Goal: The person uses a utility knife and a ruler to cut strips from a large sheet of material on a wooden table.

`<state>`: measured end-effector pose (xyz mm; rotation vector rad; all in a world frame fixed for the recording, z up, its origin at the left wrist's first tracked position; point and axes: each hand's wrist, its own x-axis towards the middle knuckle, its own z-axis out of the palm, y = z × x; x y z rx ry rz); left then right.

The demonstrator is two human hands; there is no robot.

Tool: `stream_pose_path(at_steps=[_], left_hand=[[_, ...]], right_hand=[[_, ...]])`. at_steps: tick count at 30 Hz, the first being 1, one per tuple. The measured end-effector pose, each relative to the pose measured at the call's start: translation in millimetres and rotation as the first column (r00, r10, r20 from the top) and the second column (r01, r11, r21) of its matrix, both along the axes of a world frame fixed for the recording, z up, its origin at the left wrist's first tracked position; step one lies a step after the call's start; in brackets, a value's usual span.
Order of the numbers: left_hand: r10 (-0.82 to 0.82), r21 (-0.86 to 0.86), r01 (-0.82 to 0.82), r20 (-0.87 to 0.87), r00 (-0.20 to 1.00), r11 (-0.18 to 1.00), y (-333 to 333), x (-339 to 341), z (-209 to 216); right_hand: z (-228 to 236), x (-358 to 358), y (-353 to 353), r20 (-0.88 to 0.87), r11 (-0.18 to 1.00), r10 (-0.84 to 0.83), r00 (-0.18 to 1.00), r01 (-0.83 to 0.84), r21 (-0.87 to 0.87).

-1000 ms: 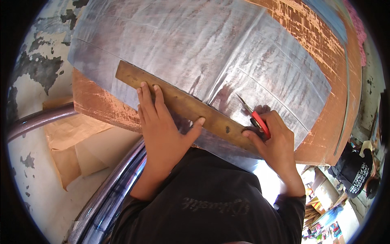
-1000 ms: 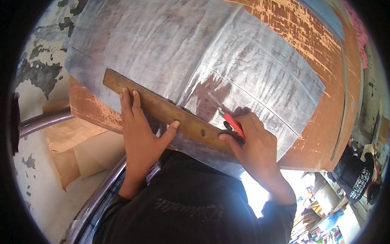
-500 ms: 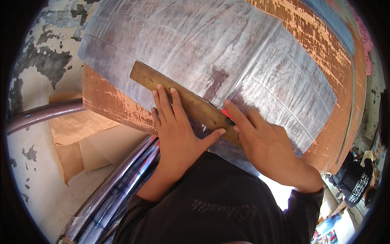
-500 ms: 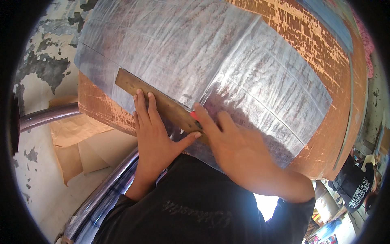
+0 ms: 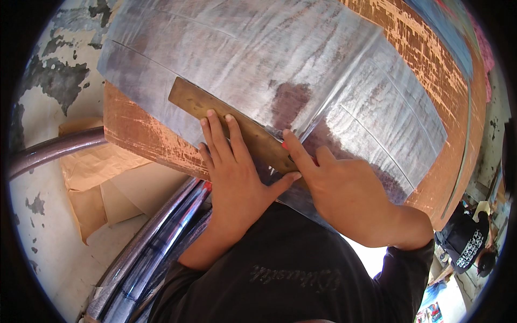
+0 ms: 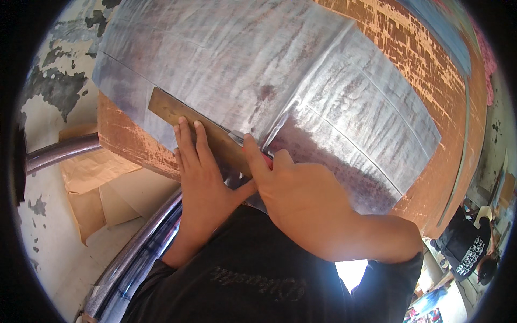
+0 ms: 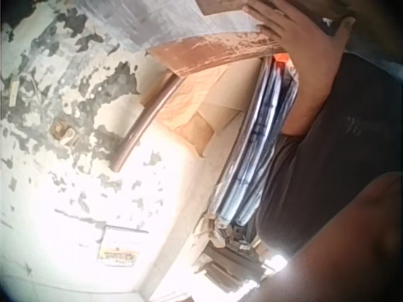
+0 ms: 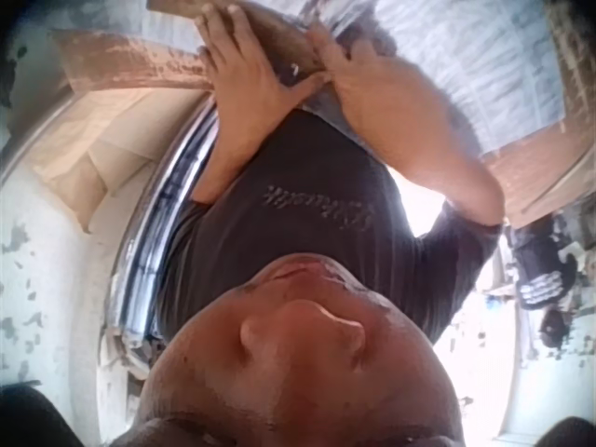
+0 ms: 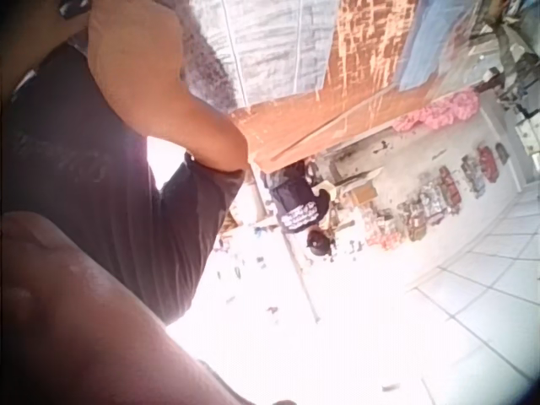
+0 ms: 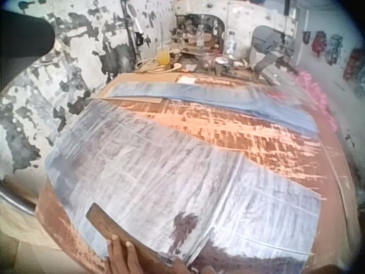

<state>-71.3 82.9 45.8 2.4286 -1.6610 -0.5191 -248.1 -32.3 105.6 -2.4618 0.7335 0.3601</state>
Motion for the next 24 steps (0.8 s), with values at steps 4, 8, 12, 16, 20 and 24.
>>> stream_pose_path(at_steps=[4,8,12,16,20,24], left_hand=[[-0.004,-0.021,0.004,-0.01,1.0,1.0,0,1,-2],[-0.003,-0.012,0.003,0.002,1.0,1.0,0,0,1],[0.003,-0.01,-0.003,0.001,1.0,1.0,-2,0,1],[0.009,-0.013,-0.009,-0.014,1.0,1.0,-2,0,1],[0.013,-0.003,-0.013,0.013,1.0,1.0,-2,-1,2],[0.012,-0.014,-0.012,-0.003,1.0,1.0,-1,-1,1]], right_hand=[[10,-7,0,-0.115,0.999,0.019,0.993,-0.016,0.033],[9,-25,6,-0.051,0.994,0.051,0.997,-0.056,-0.09],[21,-39,10,-0.164,0.999,0.018,0.986,-0.013,0.032],[16,-56,11,-0.127,0.999,-0.004,0.992,0.01,0.051],[15,-63,10,-0.129,0.998,-0.007,0.992,0.015,0.064],[28,-70,3,-0.148,0.996,-0.021,0.989,0.033,0.078]])
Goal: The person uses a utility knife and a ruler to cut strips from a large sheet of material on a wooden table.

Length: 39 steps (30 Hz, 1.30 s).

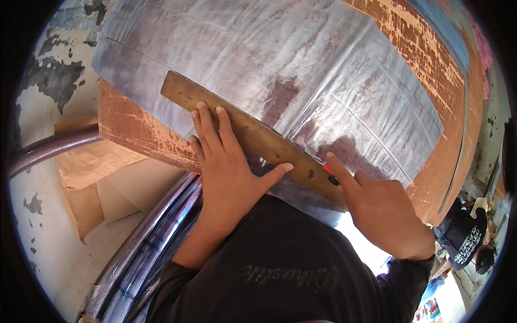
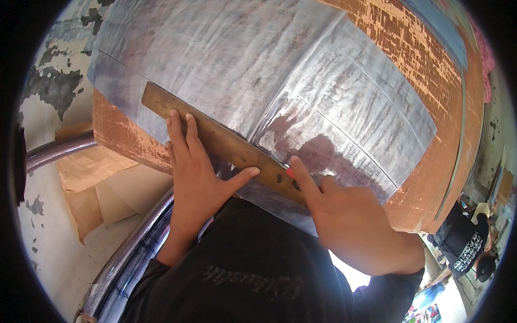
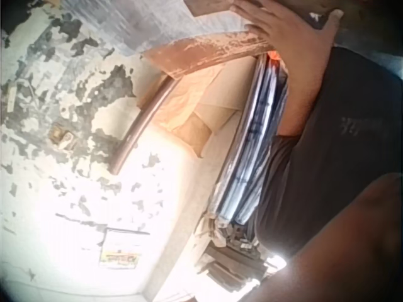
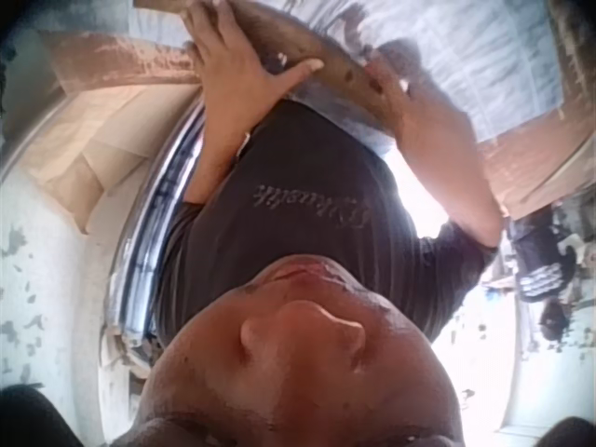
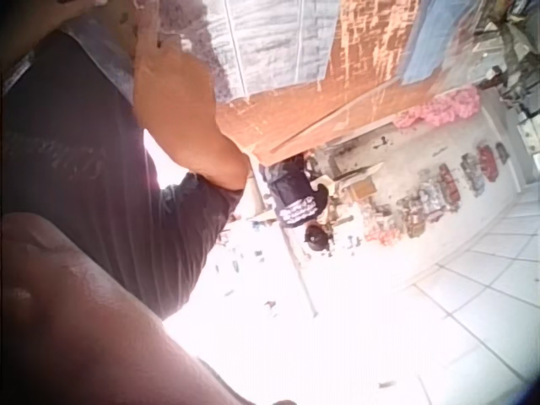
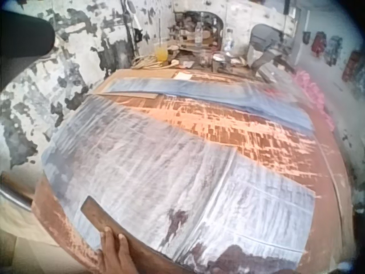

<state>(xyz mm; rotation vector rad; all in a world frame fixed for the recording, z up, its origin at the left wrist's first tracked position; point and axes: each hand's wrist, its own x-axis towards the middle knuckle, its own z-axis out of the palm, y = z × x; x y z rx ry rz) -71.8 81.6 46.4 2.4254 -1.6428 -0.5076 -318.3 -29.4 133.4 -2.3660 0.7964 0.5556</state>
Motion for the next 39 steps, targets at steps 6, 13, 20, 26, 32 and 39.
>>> stream_pose_path(at_steps=[6,13,20,26,32,39], left_hand=[[0.001,0.001,-0.001,-0.004,1.0,1.0,1,0,0],[-0.024,-0.012,0.023,-0.015,1.0,1.0,-3,2,-1],[0.009,0.019,-0.009,-0.029,1.0,1.0,2,3,-1],[0.007,0.025,-0.006,-0.038,0.999,1.0,1,2,-1],[-0.013,0.007,0.013,-0.032,0.999,1.0,1,4,-2],[-0.012,-0.013,0.012,-0.019,1.0,1.0,1,3,-4]], right_hand=[[9,13,1,-0.041,0.996,0.04,0.998,-0.043,-0.079],[2,56,0,0.21,0.99,-0.041,0.977,0.067,-0.121],[-29,68,-4,0.202,0.991,-0.001,0.979,0.028,-0.13],[-24,73,-3,0.149,0.993,0.022,0.989,-0.005,-0.115],[-23,65,2,0.088,0.981,0.101,0.991,-0.084,-0.174],[-2,31,9,-0.048,0.994,0.067,0.997,-0.071,-0.082]])
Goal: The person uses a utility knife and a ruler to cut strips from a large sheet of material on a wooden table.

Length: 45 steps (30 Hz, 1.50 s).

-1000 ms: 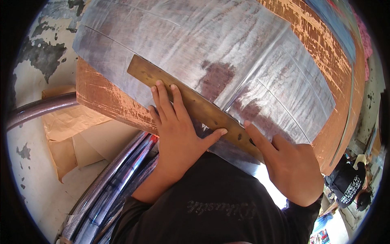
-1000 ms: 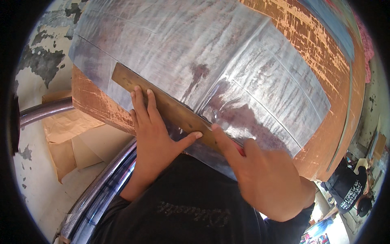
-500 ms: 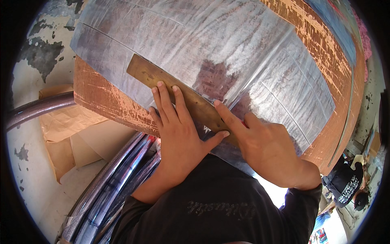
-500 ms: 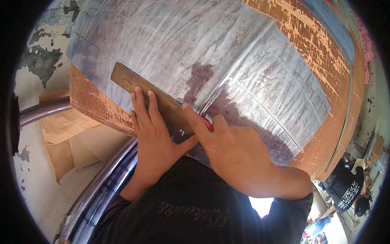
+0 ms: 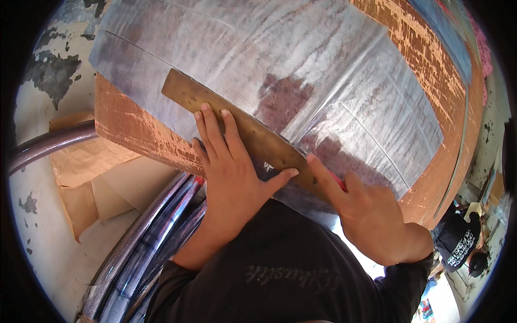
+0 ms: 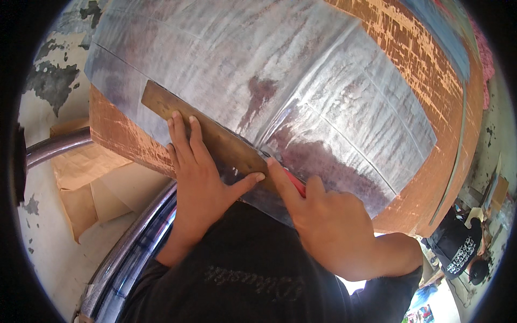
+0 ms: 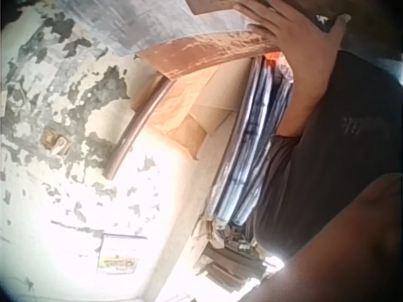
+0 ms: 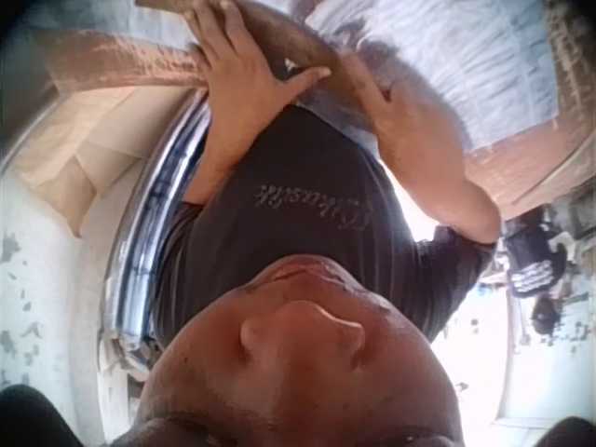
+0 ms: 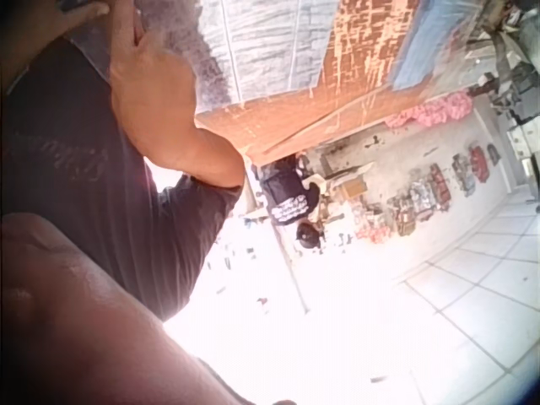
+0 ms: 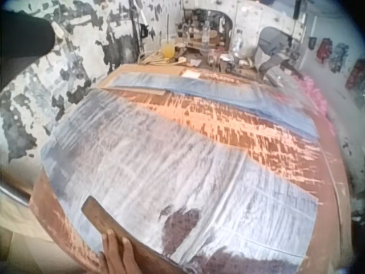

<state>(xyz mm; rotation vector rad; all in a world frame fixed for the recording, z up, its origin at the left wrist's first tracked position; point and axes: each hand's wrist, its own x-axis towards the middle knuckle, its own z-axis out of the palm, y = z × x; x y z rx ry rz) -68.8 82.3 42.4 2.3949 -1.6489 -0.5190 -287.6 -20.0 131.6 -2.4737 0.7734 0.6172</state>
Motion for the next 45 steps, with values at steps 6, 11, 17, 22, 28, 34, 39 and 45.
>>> stream_pose_path(at_steps=[6,11,17,22,28,34,39,45], left_hand=[[0.006,0.02,-0.006,-0.007,1.0,1.0,0,0,4],[0.006,0.006,-0.006,-0.018,1.0,1.0,2,0,2],[0.002,0.007,-0.002,-0.022,1.0,1.0,1,1,3],[0.014,0.02,-0.013,-0.038,0.999,1.0,3,2,2],[0.011,0.025,-0.011,-0.033,0.999,1.0,3,1,2],[0.01,0.001,-0.01,-0.038,0.999,1.0,3,2,1],[0.007,-0.008,-0.008,-0.028,1.0,1.0,2,1,0],[0.008,-0.013,-0.009,-0.029,1.0,1.0,3,2,-1]], right_hand=[[7,-14,-5,-0.019,0.999,-0.014,1.0,0.015,0.047],[16,-5,-11,0.097,0.999,-0.042,0.994,0.044,-0.01],[-27,24,-9,0.212,0.997,-0.065,0.975,0.07,-0.017],[-31,32,-13,0.224,1.0,-0.023,0.974,0.027,-0.014],[-25,40,-12,0.172,1.0,-0.009,0.985,0.01,-0.01],[-17,24,-5,0.1,0.994,0.059,0.993,-0.049,-0.096],[-4,7,-1,0.018,0.999,0.019,1.0,-0.018,-0.036],[-1,2,2,-0.007,1.0,-0.011,1.0,0.011,-0.005]])
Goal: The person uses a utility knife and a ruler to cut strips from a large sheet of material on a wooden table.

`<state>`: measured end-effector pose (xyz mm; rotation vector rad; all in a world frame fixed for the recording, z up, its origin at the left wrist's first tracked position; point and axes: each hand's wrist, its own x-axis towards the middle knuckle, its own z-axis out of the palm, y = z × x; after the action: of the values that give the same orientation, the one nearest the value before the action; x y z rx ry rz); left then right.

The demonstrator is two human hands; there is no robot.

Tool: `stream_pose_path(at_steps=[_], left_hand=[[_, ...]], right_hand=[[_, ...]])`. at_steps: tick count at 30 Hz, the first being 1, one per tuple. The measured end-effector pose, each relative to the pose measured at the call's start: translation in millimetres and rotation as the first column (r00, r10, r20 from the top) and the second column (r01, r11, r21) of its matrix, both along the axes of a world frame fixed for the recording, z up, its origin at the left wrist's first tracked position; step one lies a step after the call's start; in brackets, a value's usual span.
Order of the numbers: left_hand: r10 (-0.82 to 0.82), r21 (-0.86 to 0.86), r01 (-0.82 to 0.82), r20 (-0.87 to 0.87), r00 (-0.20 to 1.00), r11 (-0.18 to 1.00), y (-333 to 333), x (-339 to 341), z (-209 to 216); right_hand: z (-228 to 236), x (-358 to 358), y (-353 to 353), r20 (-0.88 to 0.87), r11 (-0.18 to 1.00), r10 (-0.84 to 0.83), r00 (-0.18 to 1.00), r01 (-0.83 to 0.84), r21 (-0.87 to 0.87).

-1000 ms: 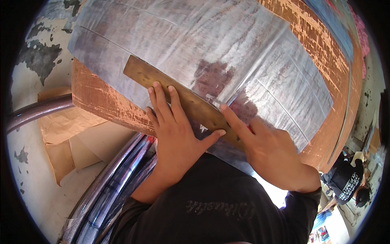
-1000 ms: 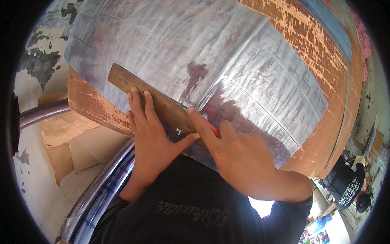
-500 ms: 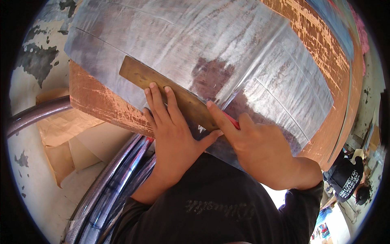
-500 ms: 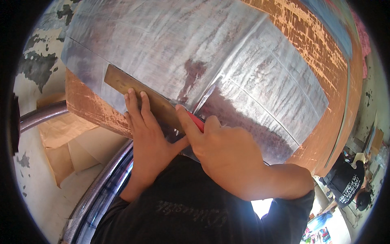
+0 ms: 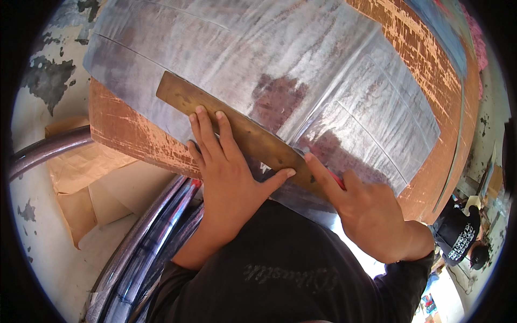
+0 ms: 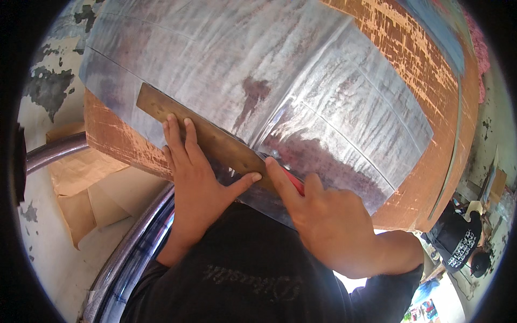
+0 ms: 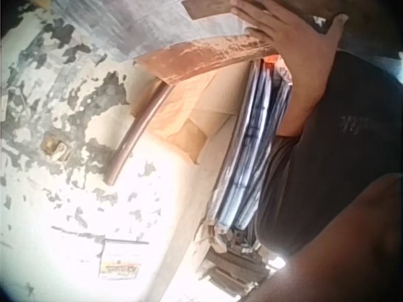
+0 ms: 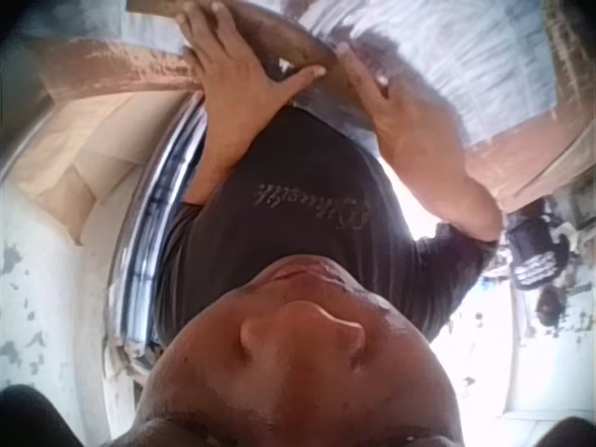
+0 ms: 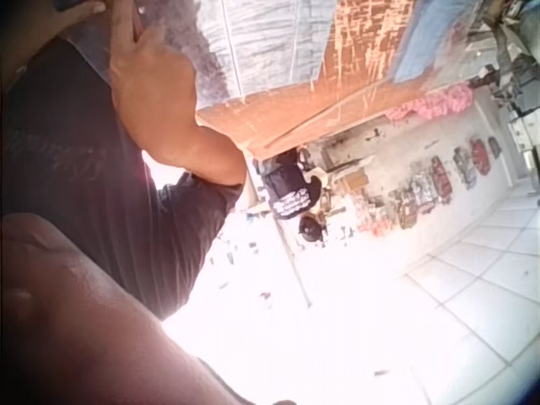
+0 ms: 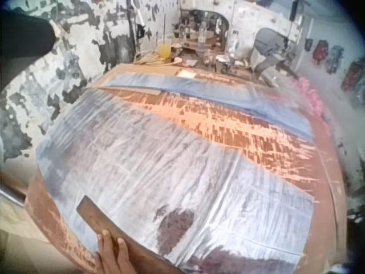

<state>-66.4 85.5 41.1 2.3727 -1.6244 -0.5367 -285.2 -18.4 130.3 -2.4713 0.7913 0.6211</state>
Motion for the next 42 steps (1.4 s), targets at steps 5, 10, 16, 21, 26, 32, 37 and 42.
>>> stream_pose_path(at_steps=[5,10,16,21,26,32,37,42], left_hand=[[-0.014,0.026,0.013,0.008,1.0,1.0,-2,0,1],[0.019,0.047,-0.019,0.011,1.0,0.999,3,-1,2],[-0.023,0.031,0.024,-0.013,1.0,0.999,-2,0,2],[0.001,0.033,0.0,-0.022,1.0,0.999,1,0,2],[0.002,0.034,-0.001,-0.02,1.0,0.999,1,-1,1],[-0.011,-0.003,0.011,0.001,1.0,1.0,1,0,-3],[-0.01,-0.007,0.01,-0.006,1.0,1.0,1,1,-3],[-0.003,0.002,0.003,-0.005,1.0,1.0,-1,-1,0]], right_hand=[[6,-8,-1,-0.074,1.0,0.001,0.997,-0.001,0.005],[29,-12,-14,-0.06,0.998,0.045,0.997,-0.047,-0.031],[-9,10,-12,0.2,0.999,-0.047,0.979,0.048,-0.001],[-29,27,-13,0.236,0.999,-0.034,0.971,0.042,-0.028],[-24,35,-17,0.191,0.999,-0.032,0.981,0.025,0.04],[-18,32,-6,0.105,1.0,-0.009,0.994,0.011,-0.013],[1,9,-2,-0.041,1.0,-0.013,0.999,0.014,0.021],[0,-8,1,-0.043,1.0,-0.021,0.999,0.022,0.02]])
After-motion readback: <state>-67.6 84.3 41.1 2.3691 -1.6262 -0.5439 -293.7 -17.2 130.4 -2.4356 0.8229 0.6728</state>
